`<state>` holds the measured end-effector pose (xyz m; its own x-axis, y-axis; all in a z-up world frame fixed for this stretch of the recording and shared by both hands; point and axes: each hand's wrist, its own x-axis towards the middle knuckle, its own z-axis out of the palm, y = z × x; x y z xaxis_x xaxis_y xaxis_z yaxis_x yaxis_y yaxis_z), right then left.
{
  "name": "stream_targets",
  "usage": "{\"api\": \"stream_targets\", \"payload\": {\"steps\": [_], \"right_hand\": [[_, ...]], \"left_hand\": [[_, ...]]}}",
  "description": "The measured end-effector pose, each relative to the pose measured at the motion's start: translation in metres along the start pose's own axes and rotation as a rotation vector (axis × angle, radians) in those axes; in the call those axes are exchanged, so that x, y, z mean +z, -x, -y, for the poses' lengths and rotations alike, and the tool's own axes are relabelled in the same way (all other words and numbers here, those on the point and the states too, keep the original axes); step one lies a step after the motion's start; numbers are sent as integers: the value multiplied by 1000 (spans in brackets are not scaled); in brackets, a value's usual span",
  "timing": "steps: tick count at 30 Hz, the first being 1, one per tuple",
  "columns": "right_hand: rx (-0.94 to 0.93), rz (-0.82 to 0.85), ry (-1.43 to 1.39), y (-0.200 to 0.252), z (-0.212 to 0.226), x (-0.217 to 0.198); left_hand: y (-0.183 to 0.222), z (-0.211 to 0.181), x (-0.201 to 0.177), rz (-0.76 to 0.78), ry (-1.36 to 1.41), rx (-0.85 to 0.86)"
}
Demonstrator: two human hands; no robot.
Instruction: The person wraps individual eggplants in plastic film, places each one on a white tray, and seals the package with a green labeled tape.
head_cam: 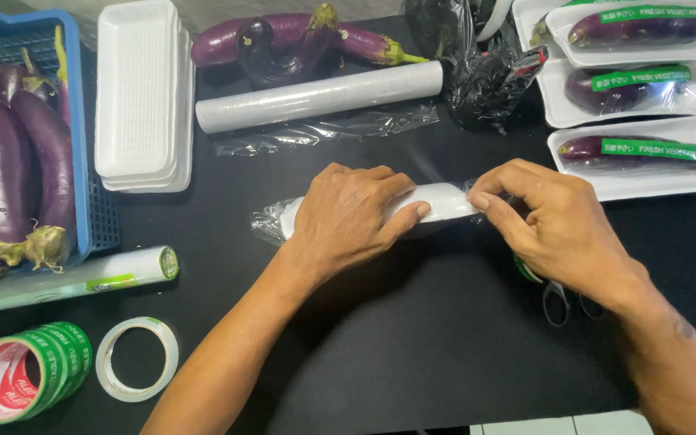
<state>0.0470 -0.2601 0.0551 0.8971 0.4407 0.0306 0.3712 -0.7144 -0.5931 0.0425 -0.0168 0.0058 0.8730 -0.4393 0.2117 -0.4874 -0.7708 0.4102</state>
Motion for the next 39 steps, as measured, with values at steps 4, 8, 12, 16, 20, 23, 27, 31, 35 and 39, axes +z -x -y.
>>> {"api": "stream_targets", "payload": {"steps": [4,8,12,16,20,23,27,31,35,39], "right_hand": [[160,144,-28,-21,6,-10],[424,280,-7,-39,19,-17],[430,308,46,-49,16,-22],[456,308,-73,-60,5,-23],[366,258,-127,-69,-21,-16],[231,224,-123,-82,-40,-10],[266,260,-153,-90,-47,-10],[220,195,-148,-79,-41,-12],[-25,-94,-261,-50,-41,-15],[-228,-234,-194,-21,-43,-12]], "left_hand": [[-1,0,-1,19,21,8],[0,0,6,29,-59,38],[5,0,13,-67,-460,351],[-3,-1,10,-83,-334,374],[-12,-4,-4,98,-186,179],[-21,-2,-10,187,-224,113],[-25,-5,-18,258,-296,103],[-27,-4,-15,235,-321,86],[-28,-4,-17,213,-278,87],[-31,-6,-21,253,-225,65]]}}
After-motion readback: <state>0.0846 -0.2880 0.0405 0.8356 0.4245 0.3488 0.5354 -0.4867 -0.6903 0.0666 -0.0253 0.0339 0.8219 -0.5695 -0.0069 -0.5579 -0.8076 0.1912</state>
